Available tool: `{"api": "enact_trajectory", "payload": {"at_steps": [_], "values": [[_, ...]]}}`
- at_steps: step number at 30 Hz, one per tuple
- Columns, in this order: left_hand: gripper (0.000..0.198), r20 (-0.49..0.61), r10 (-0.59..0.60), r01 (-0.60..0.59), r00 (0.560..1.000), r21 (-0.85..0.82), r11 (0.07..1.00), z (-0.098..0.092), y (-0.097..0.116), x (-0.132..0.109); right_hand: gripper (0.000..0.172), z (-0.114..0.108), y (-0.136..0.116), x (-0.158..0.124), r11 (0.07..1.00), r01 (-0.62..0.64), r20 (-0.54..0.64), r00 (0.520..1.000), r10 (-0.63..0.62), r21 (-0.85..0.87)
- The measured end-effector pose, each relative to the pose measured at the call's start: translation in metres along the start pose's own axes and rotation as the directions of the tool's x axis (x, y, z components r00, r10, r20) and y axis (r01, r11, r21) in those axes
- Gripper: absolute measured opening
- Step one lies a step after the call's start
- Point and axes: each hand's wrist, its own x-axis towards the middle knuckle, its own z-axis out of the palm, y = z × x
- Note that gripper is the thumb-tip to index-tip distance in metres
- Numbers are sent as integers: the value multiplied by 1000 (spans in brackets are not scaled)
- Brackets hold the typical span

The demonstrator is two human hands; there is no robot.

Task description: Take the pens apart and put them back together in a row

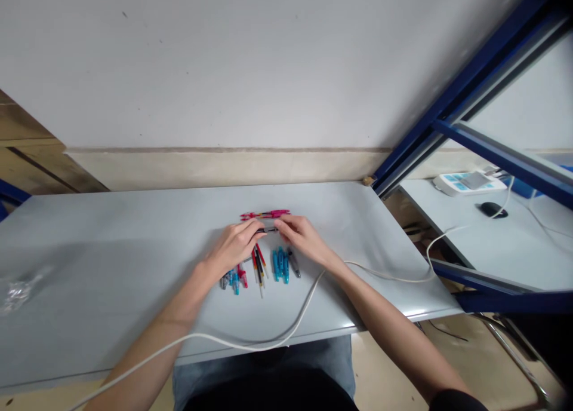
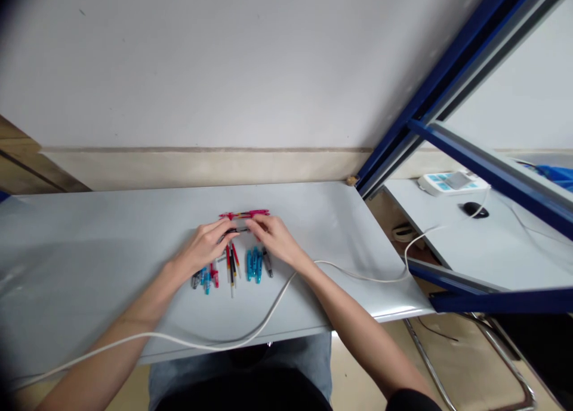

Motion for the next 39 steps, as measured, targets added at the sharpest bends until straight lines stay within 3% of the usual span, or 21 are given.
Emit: {"api": "enact_trajectory", "payload": {"at_steps": [3, 7, 12, 17, 22, 27, 33, 39], "values": [[17, 7, 6, -6, 1000, 7, 1000, 0, 0, 0, 39, -2, -2, 1, 998, 58, 19, 998, -58, -27], [16, 18, 31, -31, 999, -2, 1000, 1, 1, -1, 56, -1, -5, 0, 995, -79, -17, 997, 78, -61], [16, -20, 17, -17, 1000, -3, 1000, 2, 0, -1, 42, -2, -4, 0, 999, 44, 50, 998, -42, -25], [16, -13, 45, -45, 999, 23, 999, 2, 1, -1, 55, 1, -1, -1, 996, -82, 13, 997, 83, -24], [16, -64, 8, -4, 998, 62, 998, 1, -3, 0, 43, 0, -2, -1, 999, 46, 64, 997, -44, -26], [18, -37, 22, -18, 999, 111, 994, 0, 1, 2, 55, 4, 3, 0, 994, -54, 16, 998, 56, -99], [18, -121, 5, 3, 993, 69, 998, -4, -4, 2, 37, -5, 11, 4, 998, 7, -133, 991, -16, -68], [20, -82, -3, 10, 997, 91, 996, -7, -14, 1, 49, -9, 15, 6, 983, -42, -68, 997, 30, -179]]}}
